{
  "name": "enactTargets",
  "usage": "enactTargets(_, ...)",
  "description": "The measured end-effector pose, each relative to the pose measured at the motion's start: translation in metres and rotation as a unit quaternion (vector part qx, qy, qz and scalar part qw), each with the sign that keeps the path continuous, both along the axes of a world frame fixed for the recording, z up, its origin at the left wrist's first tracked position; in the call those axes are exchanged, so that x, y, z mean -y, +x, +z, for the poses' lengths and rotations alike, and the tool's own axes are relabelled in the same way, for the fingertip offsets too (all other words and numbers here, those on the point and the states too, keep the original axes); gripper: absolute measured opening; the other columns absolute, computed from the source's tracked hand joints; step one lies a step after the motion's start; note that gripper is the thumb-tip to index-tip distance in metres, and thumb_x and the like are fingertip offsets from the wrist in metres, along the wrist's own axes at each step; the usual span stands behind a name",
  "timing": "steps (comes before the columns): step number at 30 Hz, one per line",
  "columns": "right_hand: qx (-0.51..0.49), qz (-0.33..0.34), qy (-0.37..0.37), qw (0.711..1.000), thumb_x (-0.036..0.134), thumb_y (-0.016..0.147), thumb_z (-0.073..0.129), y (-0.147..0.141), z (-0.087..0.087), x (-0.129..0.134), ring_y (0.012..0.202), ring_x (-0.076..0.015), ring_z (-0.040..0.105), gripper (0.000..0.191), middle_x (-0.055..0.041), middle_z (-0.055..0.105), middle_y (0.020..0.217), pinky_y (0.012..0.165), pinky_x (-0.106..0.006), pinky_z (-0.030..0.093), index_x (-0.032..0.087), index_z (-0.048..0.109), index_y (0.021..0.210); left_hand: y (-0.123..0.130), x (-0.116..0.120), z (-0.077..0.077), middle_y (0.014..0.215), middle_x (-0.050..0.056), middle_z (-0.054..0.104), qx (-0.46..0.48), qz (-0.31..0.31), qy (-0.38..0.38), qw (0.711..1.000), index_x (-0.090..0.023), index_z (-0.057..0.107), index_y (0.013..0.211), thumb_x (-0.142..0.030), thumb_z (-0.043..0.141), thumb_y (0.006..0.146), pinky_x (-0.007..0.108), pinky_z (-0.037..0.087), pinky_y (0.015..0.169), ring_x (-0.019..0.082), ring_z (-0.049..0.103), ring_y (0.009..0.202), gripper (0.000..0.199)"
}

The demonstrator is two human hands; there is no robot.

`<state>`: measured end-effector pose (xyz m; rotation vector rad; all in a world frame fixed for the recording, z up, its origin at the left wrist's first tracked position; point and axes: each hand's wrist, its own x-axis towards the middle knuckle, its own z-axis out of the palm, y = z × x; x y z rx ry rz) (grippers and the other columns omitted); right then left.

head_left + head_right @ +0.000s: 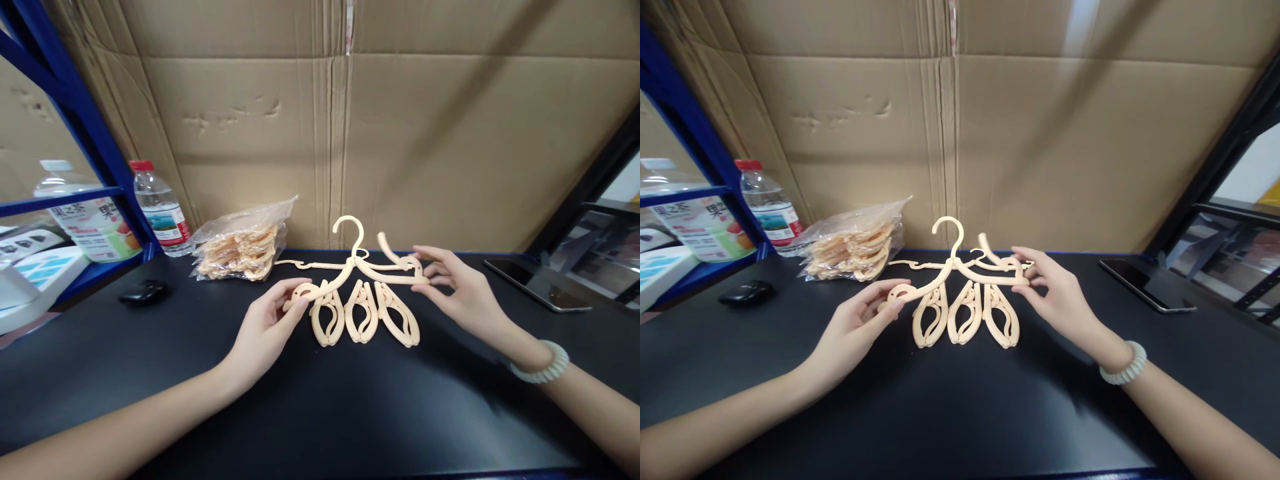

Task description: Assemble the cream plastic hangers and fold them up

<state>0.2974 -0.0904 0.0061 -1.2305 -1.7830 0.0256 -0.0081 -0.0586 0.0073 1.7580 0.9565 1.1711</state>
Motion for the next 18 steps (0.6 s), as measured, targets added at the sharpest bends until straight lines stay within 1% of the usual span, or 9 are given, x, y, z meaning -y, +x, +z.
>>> enactTargets(2,-0.067,0.040,-0.054,0.996,0.032,0.081,0.068,0.003,0.001,-0.002,0.090,-0.0210,0.065,0.039,-0.0080,0.067,0.105,0.081,-0.038,0.059,0.023,0.061,0.118,0.000,0.000,0.001,0.095,0.004,0.070,0.003,0.006,0.006,1.000,-0.019,0.063,0.107,-0.037,0.062,0.084,0.031,0.053,0.079,0.019,0.065,0.085,0.030)
enactTargets(4,-0.114,0.078,-0.096,0.986,0.036,0.080,0.069,0.005,0.004,-0.002,0.092,-0.0217,0.065,0.033,-0.0080,0.068,0.105,0.084,-0.039,0.058,0.022,0.066,0.110,-0.001,0.000,0.001,0.095,0.004,0.069,0.005,0.015,0.010,1.000,-0.019,0.063,0.108,-0.037,0.063,0.084,0.031,0.052,0.080,0.019,0.064,0.085,0.030)
enactTargets(7,-0.154,0.107,-0.140,0.972,0.038,0.079,0.070,0.009,0.009,-0.001,0.085,-0.0195,0.066,0.031,-0.0078,0.069,0.106,0.076,-0.035,0.059,0.024,0.069,0.107,-0.002,-0.002,-0.001,0.098,0.004,0.067,0.037,0.048,0.020,0.998,-0.019,0.062,0.109,-0.037,0.065,0.083,0.029,0.051,0.081,0.018,0.063,0.088,0.032)
enactTargets(10,-0.174,0.129,-0.170,0.961,0.040,0.082,0.068,0.007,0.010,0.002,0.072,-0.0156,0.063,0.028,-0.0064,0.069,0.093,0.070,-0.033,0.057,0.023,0.070,0.104,-0.002,-0.002,-0.002,0.097,0.002,0.065,0.101,0.059,0.032,0.993,-0.020,0.058,0.113,-0.032,0.069,0.081,0.026,0.050,0.083,0.017,0.062,0.092,0.036)
enactTargets(12,-0.199,0.145,-0.187,0.951,0.040,0.083,0.067,0.000,0.009,0.004,0.068,-0.0150,0.061,0.029,-0.0045,0.066,0.082,0.068,-0.032,0.056,0.021,0.068,0.106,-0.001,0.000,-0.001,0.091,0.000,0.064,0.123,0.043,0.034,0.991,-0.022,0.056,0.116,-0.028,0.069,0.081,0.024,0.051,0.080,0.015,0.061,0.090,0.038)
enactTargets(14,-0.239,0.162,-0.200,0.936,0.039,0.082,0.068,-0.011,0.007,0.007,0.065,-0.0148,0.060,0.031,-0.0016,0.064,0.074,0.064,-0.031,0.054,0.021,0.061,0.107,0.001,0.004,0.000,0.086,-0.001,0.062,0.124,0.019,0.024,0.992,-0.022,0.055,0.117,-0.027,0.068,0.082,0.021,0.052,0.071,0.013,0.061,0.082,0.037)
enactTargets(16,-0.286,0.176,-0.203,0.920,0.036,0.081,0.070,-0.024,0.004,0.010,0.060,-0.0136,0.060,0.028,0.0017,0.062,0.070,0.059,-0.029,0.052,0.023,0.054,0.100,0.004,0.008,0.001,0.083,-0.001,0.061,0.122,-0.009,0.004,0.992,-0.020,0.056,0.115,-0.027,0.067,0.083,0.020,0.052,0.060,0.011,0.059,0.070,0.034)
enactTargets(18,-0.316,0.181,-0.203,0.909,0.034,0.079,0.072,-0.036,0.001,0.013,0.055,-0.0122,0.058,0.028,0.0032,0.061,0.068,0.054,-0.026,0.050,0.023,0.048,0.087,0.007,0.013,0.001,0.081,-0.001,0.061,0.116,-0.037,-0.018,0.992,-0.019,0.058,0.109,-0.026,0.066,0.084,0.020,0.050,0.054,0.009,0.056,0.061,0.028)
